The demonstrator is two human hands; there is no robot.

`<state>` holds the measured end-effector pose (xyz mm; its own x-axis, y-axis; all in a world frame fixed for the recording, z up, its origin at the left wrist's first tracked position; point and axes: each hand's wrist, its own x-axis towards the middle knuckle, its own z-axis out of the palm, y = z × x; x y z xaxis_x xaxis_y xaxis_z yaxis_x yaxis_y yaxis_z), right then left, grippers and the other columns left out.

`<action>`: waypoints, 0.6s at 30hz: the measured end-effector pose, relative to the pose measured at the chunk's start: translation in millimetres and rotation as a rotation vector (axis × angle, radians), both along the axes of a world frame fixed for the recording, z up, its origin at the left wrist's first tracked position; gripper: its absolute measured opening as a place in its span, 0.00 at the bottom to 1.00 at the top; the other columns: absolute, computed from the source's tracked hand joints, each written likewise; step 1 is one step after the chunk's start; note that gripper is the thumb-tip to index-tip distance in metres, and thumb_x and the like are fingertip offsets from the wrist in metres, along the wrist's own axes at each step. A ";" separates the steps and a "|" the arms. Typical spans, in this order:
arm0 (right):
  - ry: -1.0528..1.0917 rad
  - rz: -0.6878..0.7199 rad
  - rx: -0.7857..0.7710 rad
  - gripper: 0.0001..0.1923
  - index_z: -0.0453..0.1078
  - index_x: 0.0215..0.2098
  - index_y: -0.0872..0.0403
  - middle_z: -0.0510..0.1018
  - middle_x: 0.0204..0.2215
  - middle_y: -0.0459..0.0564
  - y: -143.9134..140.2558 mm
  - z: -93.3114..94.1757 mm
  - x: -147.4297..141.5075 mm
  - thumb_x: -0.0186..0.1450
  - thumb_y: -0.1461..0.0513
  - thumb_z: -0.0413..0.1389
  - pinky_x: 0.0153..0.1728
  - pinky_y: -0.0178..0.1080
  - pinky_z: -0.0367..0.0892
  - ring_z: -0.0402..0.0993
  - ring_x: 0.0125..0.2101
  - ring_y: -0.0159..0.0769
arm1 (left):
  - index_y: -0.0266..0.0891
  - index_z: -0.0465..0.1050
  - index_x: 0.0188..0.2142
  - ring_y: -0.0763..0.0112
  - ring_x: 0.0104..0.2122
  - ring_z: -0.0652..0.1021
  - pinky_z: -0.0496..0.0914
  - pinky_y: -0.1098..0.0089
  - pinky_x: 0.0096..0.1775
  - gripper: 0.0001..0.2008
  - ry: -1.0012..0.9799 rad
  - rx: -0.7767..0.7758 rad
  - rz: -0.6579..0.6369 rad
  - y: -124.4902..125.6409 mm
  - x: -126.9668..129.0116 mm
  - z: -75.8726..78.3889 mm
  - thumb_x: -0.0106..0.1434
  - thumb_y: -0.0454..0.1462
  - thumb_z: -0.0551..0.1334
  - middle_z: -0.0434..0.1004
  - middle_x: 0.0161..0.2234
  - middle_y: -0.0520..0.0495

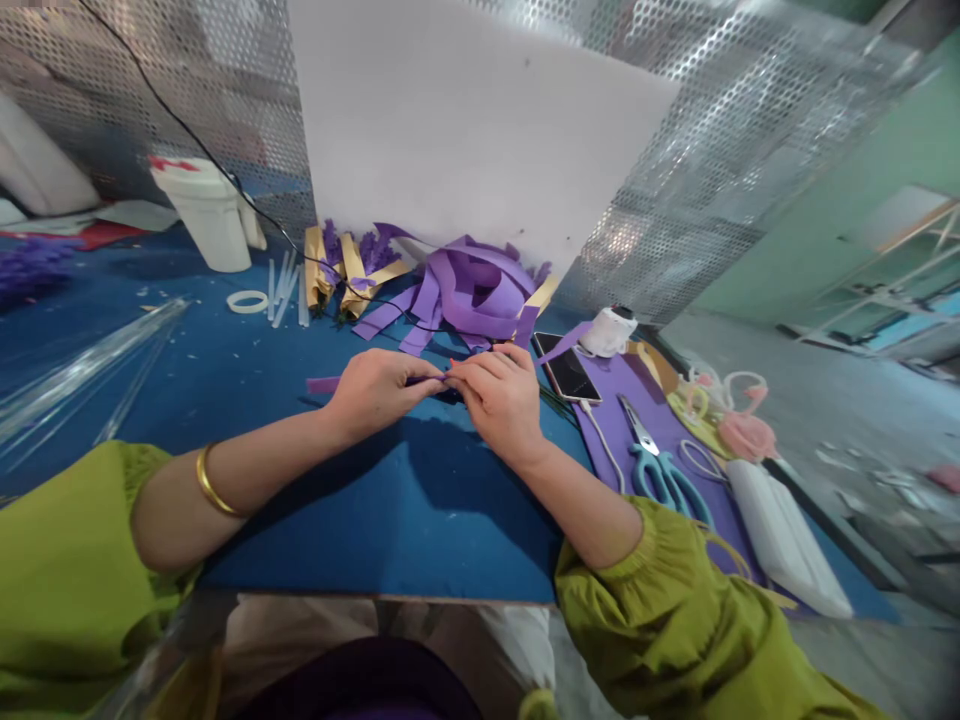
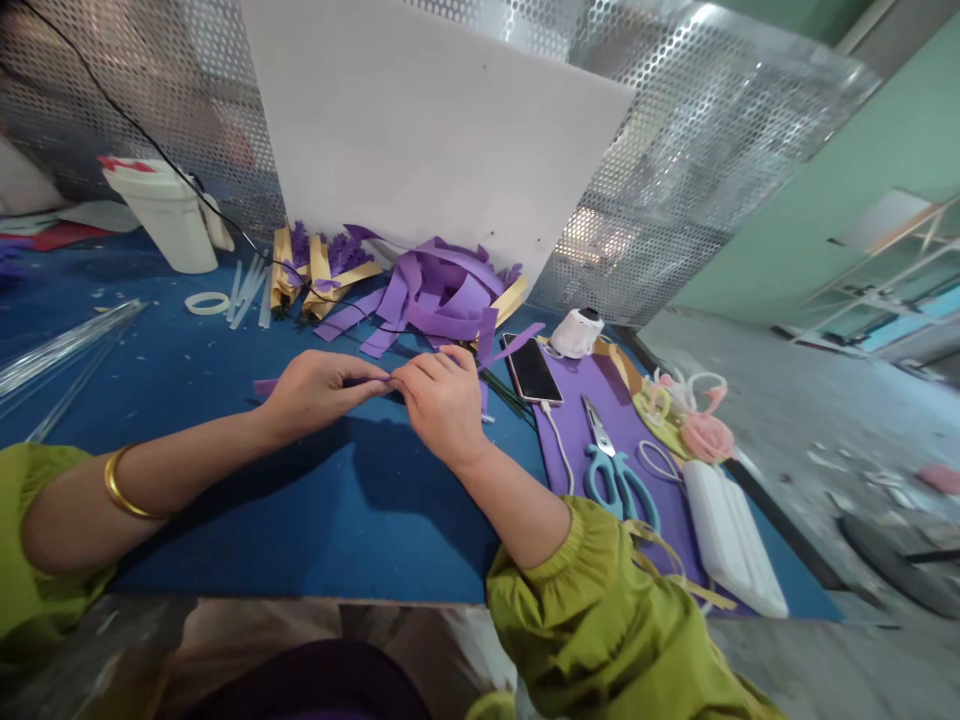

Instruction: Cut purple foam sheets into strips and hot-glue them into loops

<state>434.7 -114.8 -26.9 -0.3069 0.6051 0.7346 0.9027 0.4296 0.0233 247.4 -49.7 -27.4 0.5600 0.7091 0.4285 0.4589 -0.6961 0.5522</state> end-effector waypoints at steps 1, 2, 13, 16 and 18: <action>0.012 -0.028 0.011 0.10 0.76 0.34 0.52 0.81 0.31 0.46 -0.1 0.4 0.7 0.72 0.61 0.54 0.49 0.42 0.61 0.75 0.34 0.35 | 0.48 0.85 0.39 0.66 0.37 0.82 0.66 0.73 0.33 0.09 0.003 -0.003 0.010 -0.3 0.1 0.7 0.63 0.42 0.64 0.86 0.37 0.52; 0.029 -0.065 0.024 0.11 0.75 0.33 0.53 0.80 0.29 0.47 0.2 0.9 1.9 0.71 0.61 0.54 0.47 0.42 0.61 0.74 0.33 0.36 | 0.48 0.85 0.39 0.66 0.35 0.82 0.65 0.73 0.32 0.09 0.011 -0.010 0.023 -0.3 0.0 1.5 0.64 0.42 0.64 0.86 0.36 0.52; -0.004 -0.016 0.016 0.09 0.77 0.39 0.50 0.83 0.37 0.46 -0.7 2.2 0.7 0.72 0.62 0.54 0.54 0.44 0.58 0.76 0.38 0.35 | 0.49 0.85 0.39 0.65 0.38 0.83 0.68 0.73 0.34 0.10 -0.018 -0.008 -0.014 -0.6 -0.1 0.7 0.64 0.42 0.63 0.86 0.37 0.52; -0.021 -0.052 0.004 0.11 0.76 0.33 0.51 0.82 0.32 0.46 -1.6 3.9 0.6 0.72 0.62 0.53 0.52 0.44 0.59 0.74 0.35 0.35 | 0.50 0.84 0.40 0.65 0.39 0.83 0.68 0.73 0.34 0.10 0.004 -0.002 -0.011 -1.3 0.0 1.2 0.64 0.43 0.63 0.86 0.38 0.52; -0.011 -0.082 0.014 0.11 0.76 0.32 0.52 0.80 0.29 0.46 -0.6 4.9 2.2 0.71 0.61 0.54 0.51 0.44 0.60 0.74 0.34 0.36 | 0.49 0.84 0.40 0.66 0.36 0.82 0.66 0.73 0.31 0.11 0.023 -0.014 0.006 -0.8 -0.5 2.1 0.65 0.43 0.63 0.86 0.36 0.52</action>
<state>436.9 -115.4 -22.0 -0.2649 0.6178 0.7404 0.9344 0.3540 0.0389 246.9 -50.6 -25.4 0.5653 0.7182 0.4056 0.4756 -0.6856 0.5511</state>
